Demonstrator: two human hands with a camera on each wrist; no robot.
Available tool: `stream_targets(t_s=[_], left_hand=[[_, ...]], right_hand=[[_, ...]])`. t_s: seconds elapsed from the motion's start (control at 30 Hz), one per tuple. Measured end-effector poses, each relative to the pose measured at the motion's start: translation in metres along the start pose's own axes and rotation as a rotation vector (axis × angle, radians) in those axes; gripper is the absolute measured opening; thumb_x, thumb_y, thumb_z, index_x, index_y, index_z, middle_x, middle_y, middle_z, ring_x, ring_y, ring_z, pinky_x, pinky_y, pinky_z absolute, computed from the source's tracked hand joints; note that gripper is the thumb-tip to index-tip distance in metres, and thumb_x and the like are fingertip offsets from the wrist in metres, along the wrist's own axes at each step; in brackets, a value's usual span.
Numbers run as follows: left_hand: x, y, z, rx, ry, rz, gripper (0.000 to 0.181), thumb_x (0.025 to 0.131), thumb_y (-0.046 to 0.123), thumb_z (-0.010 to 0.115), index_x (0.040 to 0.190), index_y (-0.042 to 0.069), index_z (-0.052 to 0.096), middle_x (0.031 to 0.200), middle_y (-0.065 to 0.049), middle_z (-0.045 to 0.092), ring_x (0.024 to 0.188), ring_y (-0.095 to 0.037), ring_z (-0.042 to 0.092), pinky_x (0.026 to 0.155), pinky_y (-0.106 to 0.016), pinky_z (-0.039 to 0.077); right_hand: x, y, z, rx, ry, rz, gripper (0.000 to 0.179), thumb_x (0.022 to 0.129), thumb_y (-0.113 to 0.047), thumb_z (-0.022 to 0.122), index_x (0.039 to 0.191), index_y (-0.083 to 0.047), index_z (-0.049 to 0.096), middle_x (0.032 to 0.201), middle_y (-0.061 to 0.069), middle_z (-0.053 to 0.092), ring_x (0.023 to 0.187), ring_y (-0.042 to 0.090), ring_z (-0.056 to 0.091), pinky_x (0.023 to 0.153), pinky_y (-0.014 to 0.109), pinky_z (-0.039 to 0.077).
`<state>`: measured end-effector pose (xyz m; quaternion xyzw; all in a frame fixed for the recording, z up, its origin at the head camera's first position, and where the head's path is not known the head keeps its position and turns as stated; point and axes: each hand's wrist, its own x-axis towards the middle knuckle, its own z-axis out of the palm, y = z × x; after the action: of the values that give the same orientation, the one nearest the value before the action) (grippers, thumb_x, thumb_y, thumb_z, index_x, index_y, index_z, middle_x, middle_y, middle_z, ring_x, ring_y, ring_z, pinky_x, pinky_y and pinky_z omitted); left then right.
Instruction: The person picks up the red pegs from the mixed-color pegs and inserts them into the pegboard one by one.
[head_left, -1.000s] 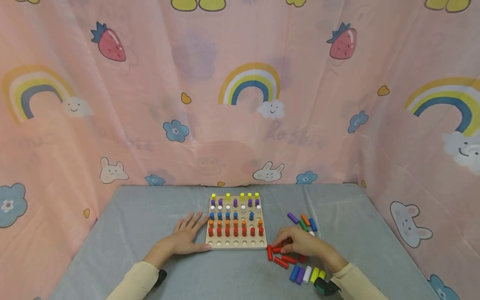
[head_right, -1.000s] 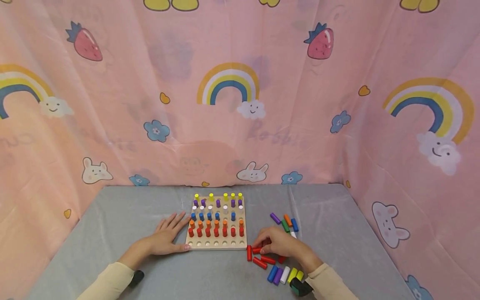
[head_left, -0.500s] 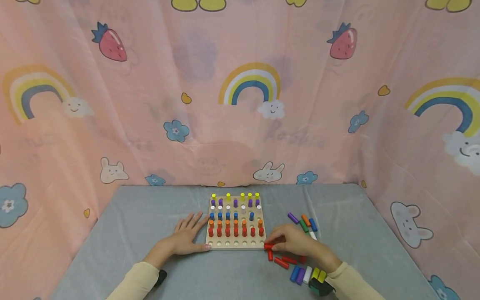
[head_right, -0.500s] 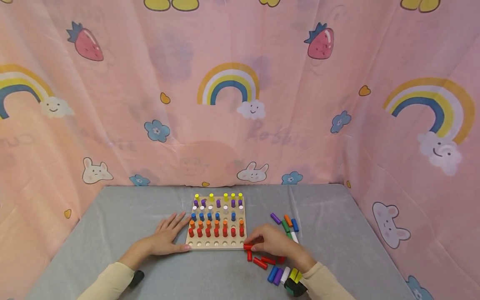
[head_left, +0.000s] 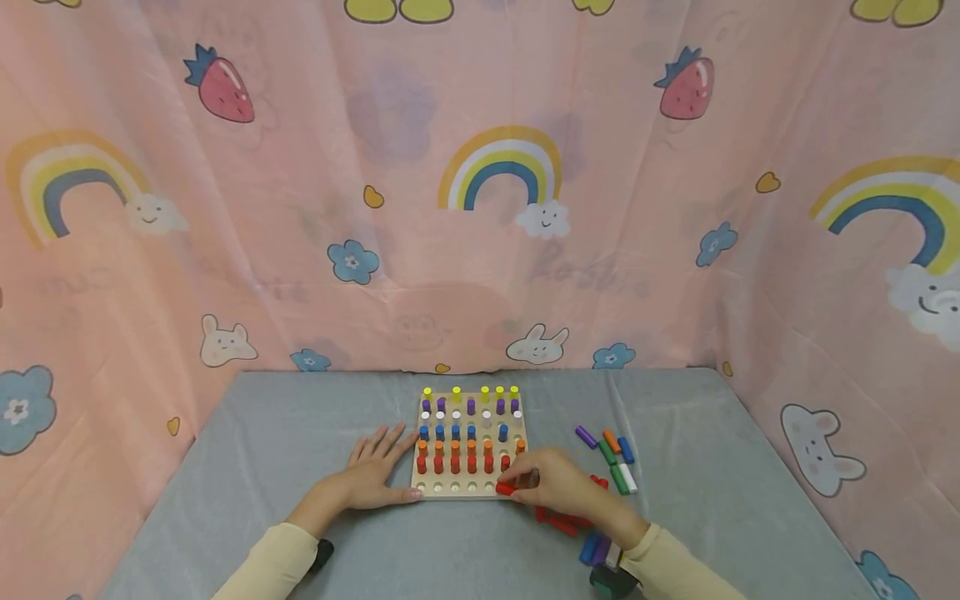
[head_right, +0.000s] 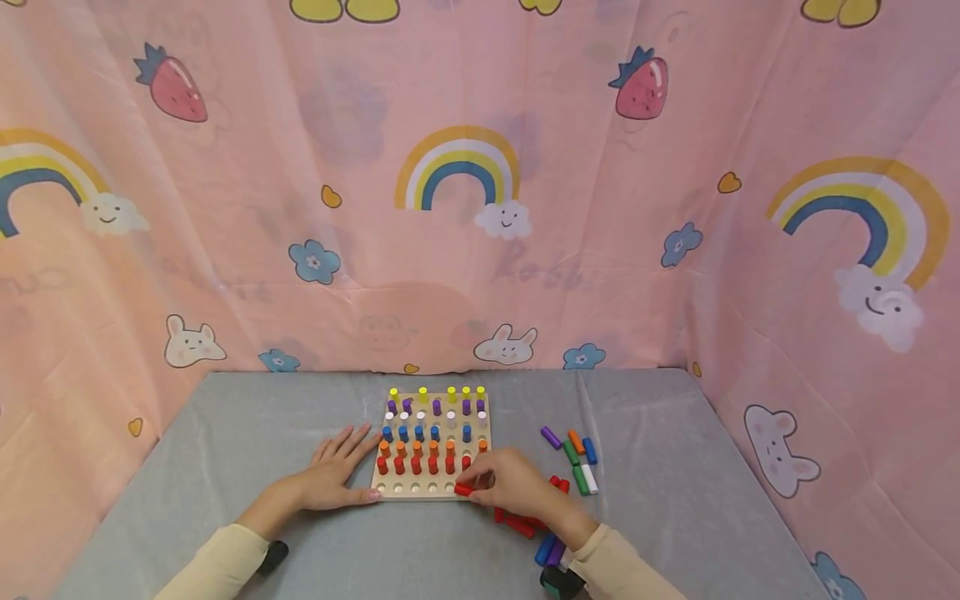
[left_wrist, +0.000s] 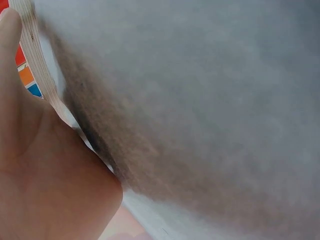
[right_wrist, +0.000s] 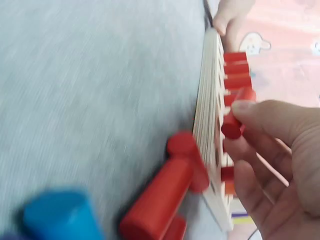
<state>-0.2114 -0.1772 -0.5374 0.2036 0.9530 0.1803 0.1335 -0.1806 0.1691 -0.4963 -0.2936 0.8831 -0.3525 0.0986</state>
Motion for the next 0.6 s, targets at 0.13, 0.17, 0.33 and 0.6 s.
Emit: stream_targets(t_s=[0.13,0.17,0.33,0.6], left_hand=[[-0.003,0.003,-0.003,-0.013,-0.005,0.013,0.105,0.078,0.081,0.056,0.160,0.028,0.015,0.169,-0.007,0.008,0.156,-0.038,0.002,0.121,-0.066,0.000],[-0.003,0.003,-0.004,-0.012,-0.009,0.015,0.106,0.078,0.081,0.056,0.160,0.029,0.014,0.169,-0.007,0.008,0.156,-0.038,0.001,0.121,-0.066,-0.001],[-0.003,0.001,-0.002,-0.004,-0.003,0.019,0.106,0.078,0.081,0.056,0.160,0.029,0.014,0.169,-0.006,0.008,0.156,-0.038,0.001,0.121,-0.066,0.000],[-0.001,0.000,0.000,-0.009,0.009,0.012,0.105,0.078,0.077,0.061,0.160,0.028,0.016,0.169,-0.004,0.008,0.156,-0.036,0.002,0.122,-0.064,0.001]], right_hand=[[0.004,-0.008,0.004,-0.055,0.040,-0.007,0.020,0.081,-0.013,0.080,0.100,-0.019,0.080,0.092,-0.007,0.075,0.074,-0.002,0.060,0.065,0.016,0.051],[0.005,-0.009,0.005,-0.073,0.045,-0.010,0.020,0.081,-0.013,0.081,0.100,-0.019,0.080,0.091,-0.008,0.075,0.073,-0.002,0.060,0.065,0.016,0.051],[0.008,-0.018,0.010,-0.127,0.039,-0.017,0.020,0.081,-0.015,0.081,0.100,-0.019,0.080,0.087,-0.009,0.075,0.073,-0.001,0.060,0.065,0.015,0.049],[0.017,-0.029,0.022,-0.150,0.059,-0.025,0.019,0.082,-0.018,0.081,0.101,-0.020,0.080,0.091,-0.009,0.076,0.073,0.000,0.061,0.065,0.014,0.049]])
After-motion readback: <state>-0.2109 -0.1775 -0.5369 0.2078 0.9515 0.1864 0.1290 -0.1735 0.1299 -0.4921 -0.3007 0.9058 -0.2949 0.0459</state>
